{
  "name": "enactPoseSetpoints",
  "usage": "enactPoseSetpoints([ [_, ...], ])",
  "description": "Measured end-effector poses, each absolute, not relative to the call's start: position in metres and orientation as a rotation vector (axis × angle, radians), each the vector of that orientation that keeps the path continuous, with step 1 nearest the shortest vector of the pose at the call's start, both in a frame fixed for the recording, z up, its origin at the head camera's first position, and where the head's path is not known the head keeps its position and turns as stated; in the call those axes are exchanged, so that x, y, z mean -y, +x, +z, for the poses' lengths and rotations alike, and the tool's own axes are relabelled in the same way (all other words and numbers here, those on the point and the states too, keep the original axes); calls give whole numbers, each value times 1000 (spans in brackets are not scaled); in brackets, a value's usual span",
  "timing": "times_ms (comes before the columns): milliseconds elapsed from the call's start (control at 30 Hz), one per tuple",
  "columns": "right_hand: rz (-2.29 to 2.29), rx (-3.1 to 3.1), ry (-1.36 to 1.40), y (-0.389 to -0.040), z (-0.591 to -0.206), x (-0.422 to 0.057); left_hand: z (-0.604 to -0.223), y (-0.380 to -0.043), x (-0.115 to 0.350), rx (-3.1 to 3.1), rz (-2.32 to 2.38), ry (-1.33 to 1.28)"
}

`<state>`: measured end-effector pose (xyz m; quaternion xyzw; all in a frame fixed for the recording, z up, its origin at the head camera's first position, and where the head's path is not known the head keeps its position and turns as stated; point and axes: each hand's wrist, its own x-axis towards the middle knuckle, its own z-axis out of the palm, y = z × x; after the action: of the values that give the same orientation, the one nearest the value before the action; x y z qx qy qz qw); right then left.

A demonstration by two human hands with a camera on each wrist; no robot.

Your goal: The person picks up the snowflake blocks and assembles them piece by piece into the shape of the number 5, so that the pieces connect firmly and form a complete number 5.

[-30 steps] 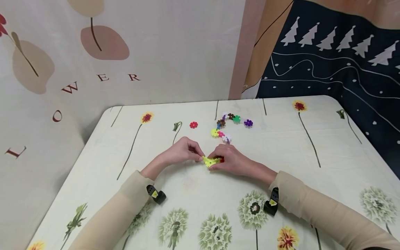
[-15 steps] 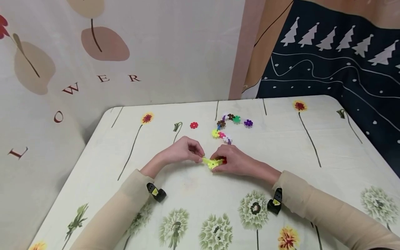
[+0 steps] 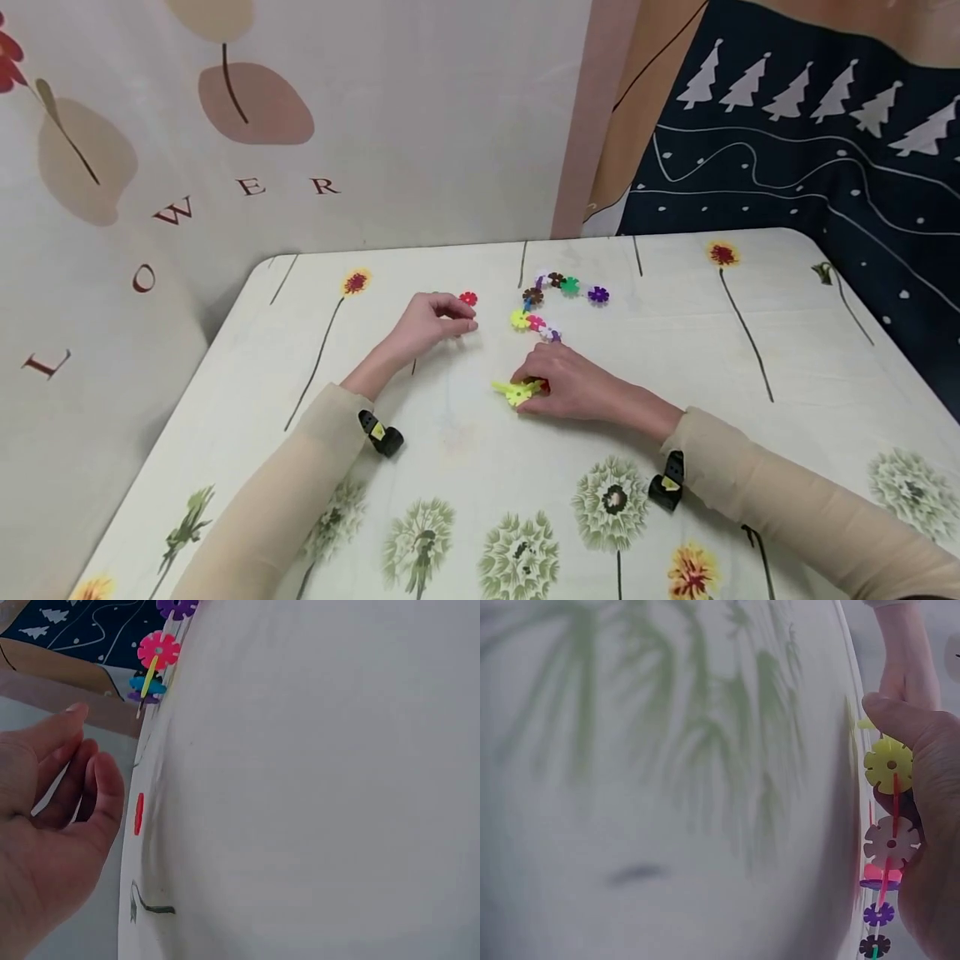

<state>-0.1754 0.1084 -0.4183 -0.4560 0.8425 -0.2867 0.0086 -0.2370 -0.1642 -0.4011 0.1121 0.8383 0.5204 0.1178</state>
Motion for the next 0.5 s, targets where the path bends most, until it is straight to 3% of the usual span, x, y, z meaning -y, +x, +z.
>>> enactPoseSetpoints([
  [500,-876,-2652,-1462,-175,-419,-110,-411,-281,162,-2725,1335,200],
])
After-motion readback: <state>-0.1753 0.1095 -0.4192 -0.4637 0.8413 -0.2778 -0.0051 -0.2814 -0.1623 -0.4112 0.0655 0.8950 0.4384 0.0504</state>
